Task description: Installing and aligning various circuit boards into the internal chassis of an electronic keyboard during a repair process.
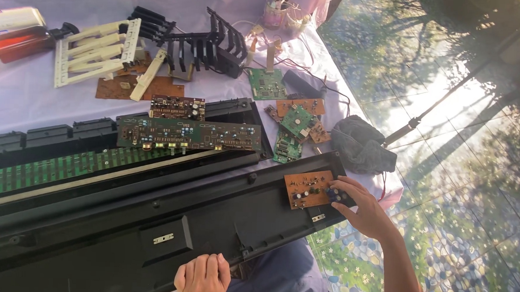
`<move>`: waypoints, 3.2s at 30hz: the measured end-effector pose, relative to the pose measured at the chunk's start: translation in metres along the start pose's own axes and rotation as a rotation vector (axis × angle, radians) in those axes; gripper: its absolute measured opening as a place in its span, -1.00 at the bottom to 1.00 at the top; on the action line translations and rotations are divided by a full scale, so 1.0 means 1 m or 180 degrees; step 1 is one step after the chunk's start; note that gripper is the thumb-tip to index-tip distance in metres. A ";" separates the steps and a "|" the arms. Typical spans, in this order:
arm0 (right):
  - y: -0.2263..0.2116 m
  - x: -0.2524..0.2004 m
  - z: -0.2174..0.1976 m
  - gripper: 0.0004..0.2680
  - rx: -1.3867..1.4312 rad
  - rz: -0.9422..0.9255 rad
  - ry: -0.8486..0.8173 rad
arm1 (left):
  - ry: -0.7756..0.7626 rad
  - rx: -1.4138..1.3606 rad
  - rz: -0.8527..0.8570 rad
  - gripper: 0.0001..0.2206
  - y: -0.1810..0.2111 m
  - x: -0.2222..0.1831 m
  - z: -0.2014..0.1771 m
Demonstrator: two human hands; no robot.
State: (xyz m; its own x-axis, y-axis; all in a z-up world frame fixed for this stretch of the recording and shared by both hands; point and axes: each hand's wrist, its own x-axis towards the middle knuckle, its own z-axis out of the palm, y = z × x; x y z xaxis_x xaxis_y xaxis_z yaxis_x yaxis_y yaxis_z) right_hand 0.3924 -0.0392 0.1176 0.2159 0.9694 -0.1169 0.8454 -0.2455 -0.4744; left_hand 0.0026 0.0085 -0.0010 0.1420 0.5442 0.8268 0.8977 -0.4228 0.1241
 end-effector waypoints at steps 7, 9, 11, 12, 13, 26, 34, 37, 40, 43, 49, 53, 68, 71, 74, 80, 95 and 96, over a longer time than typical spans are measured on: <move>0.025 -0.001 0.010 -0.67 -0.0545 -0.0738 0.0217 | -0.0045 0.0030 0.0060 -0.64 0.000 -0.002 0.000; 0.024 -0.001 0.011 -0.67 -0.0651 -0.0860 0.0366 | -0.0136 0.0062 0.0025 -0.66 0.000 -0.006 0.001; 0.022 -0.001 0.013 -0.67 -0.0689 -0.0859 0.0382 | -0.0117 0.0037 0.0018 -0.66 0.001 -0.005 0.001; 0.021 -0.001 0.014 -0.67 -0.0730 -0.0867 0.0405 | -0.0087 0.0017 0.0009 -0.66 0.001 -0.005 0.001; 0.019 -0.002 0.013 -0.67 -0.0724 -0.0860 0.0406 | -0.0092 0.0014 0.0016 -0.66 0.000 -0.005 0.001; 0.007 -0.004 0.010 -0.69 -0.1111 -0.1034 0.0841 | -0.0159 0.0025 0.0154 -0.65 -0.004 -0.006 0.001; 0.005 -0.001 0.019 -0.70 -0.0773 -0.0925 0.0639 | -0.0135 0.0015 0.0143 -0.65 -0.003 -0.010 0.005; 0.004 0.002 0.022 -0.68 -0.0663 -0.0938 0.0569 | -0.0063 -0.0017 0.0062 -0.66 -0.003 -0.010 0.006; 0.007 0.001 0.022 -0.66 -0.0604 -0.0901 0.0563 | -0.0104 0.0003 0.0124 -0.66 -0.004 -0.010 0.004; 0.003 -0.001 0.017 -0.68 -0.0538 -0.0792 0.0541 | -0.0131 0.0002 0.0163 -0.66 -0.004 -0.011 0.005; 0.011 -0.002 0.019 -0.56 -0.0450 -0.0692 0.0476 | -0.0096 -0.0008 0.0143 -0.66 -0.004 -0.012 0.006; 0.010 -0.002 0.019 -0.69 -0.0383 -0.0857 0.0583 | -0.0178 0.0024 0.0110 -0.67 -0.004 -0.015 0.006; 0.016 0.000 0.012 -0.72 -0.0391 -0.0856 0.0657 | -0.0127 0.0016 0.0188 -0.66 -0.004 -0.012 0.005; 0.017 -0.001 0.010 -0.72 -0.0444 -0.0834 0.0703 | -0.0121 0.0033 0.0154 -0.66 -0.004 -0.013 0.006; 0.016 0.000 0.009 -0.72 -0.0525 -0.0904 0.0799 | -0.0141 0.0063 0.0186 -0.66 -0.006 -0.014 0.006; 0.011 0.000 0.010 -0.71 -0.0536 -0.1134 0.0920 | -0.0108 -0.0010 0.0150 -0.66 -0.004 -0.014 0.006; 0.012 -0.005 0.011 -0.70 -0.0568 -0.1169 0.0887 | -0.0175 0.0046 0.0200 -0.67 -0.005 -0.011 0.003; 0.012 -0.005 0.011 -0.70 -0.0554 -0.1162 0.0881 | -0.0183 0.0053 0.0214 -0.67 -0.005 -0.010 0.002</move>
State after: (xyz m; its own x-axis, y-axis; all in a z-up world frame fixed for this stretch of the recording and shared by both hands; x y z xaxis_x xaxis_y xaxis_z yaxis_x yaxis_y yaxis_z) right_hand 0.3960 -0.0468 0.1033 -0.0080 0.9607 0.2775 0.9541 0.0904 -0.2854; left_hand -0.0023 0.0063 -0.0112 0.2256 0.5558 0.8001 0.8921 -0.4480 0.0597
